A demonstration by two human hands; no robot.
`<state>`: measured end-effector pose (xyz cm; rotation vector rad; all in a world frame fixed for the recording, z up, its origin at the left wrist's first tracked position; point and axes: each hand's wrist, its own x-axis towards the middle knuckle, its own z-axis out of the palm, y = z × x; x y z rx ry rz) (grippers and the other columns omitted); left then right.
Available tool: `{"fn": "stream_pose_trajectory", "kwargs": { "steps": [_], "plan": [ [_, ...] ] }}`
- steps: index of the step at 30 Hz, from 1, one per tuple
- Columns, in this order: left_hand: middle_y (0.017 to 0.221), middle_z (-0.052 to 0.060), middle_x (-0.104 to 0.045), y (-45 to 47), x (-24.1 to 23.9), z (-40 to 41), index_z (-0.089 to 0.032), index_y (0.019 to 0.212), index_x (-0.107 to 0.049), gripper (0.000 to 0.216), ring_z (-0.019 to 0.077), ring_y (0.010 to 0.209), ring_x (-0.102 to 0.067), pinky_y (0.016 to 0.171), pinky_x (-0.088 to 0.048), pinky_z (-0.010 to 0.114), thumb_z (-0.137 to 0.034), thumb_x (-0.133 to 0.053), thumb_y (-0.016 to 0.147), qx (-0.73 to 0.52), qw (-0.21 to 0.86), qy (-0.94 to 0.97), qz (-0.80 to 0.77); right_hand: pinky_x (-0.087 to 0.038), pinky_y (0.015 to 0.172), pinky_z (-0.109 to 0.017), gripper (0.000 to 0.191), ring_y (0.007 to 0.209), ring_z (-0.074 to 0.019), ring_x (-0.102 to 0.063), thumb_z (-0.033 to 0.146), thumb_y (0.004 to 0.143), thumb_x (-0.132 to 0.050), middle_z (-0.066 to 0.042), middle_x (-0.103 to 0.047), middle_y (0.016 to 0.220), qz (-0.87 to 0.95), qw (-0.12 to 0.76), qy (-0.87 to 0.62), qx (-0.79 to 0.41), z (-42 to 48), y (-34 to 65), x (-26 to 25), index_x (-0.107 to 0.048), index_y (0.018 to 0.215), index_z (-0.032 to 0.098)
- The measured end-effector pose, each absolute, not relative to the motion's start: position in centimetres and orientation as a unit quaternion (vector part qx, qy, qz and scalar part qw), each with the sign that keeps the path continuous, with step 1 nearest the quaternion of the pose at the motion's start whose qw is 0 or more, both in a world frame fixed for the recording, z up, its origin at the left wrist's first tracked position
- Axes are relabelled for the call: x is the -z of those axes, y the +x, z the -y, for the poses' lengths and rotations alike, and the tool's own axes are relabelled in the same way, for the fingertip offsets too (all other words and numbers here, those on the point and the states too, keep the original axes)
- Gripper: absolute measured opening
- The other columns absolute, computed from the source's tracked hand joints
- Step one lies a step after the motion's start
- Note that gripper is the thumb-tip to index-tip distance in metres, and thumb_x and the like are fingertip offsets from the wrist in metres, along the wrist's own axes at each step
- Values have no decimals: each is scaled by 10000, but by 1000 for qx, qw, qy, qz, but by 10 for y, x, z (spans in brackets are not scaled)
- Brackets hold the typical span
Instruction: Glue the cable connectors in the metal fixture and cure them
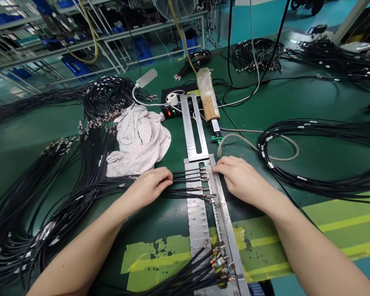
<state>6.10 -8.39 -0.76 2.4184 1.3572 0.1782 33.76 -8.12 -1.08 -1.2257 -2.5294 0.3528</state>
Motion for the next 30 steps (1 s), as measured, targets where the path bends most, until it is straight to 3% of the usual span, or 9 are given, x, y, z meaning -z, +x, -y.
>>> {"fn": "stream_pose_trajectory", "kwargs": {
  "steps": [7, 13, 24, 30],
  "plan": [
    [756, 13, -572, 67, 5, 87, -173, 736, -532, 175, 158, 699, -547, 631, -397, 270, -140, -438, 879, -16, 149, 862, -484, -484, 751, -340, 363, 865, -186, -594, 53, 820, -360, -77, -641, 951, 890, 127, -422, -119, 84, 333, 12, -652, 992, 183],
    [747, 9, -543, 67, 8, 90, -184, 746, -493, 134, 157, 689, -519, 619, -398, 273, -123, -438, 853, -49, 127, 866, -482, -467, 730, -324, 301, 850, -178, -592, 109, 860, -389, -70, -642, 935, 895, 118, -417, -104, 86, 330, 12, -656, 971, 193],
    [749, 42, -504, 72, 24, 100, -177, 744, -454, 169, 186, 698, -466, 620, -402, 302, -69, -378, 849, -74, -6, 875, -478, -453, 743, -337, 270, 866, -190, -582, 123, 877, -407, -78, -630, 944, 894, 115, -415, -122, 86, 330, 14, -651, 978, 180],
    [738, 43, -496, 69, 16, 101, -186, 719, -450, 217, 184, 687, -434, 598, -387, 296, -20, -364, 829, -45, -2, 903, -427, -450, 755, -352, 288, 860, -197, -555, 105, 869, -394, -85, -617, 931, 895, 124, -410, -123, 86, 330, 15, -653, 977, 170]
  ]
}}
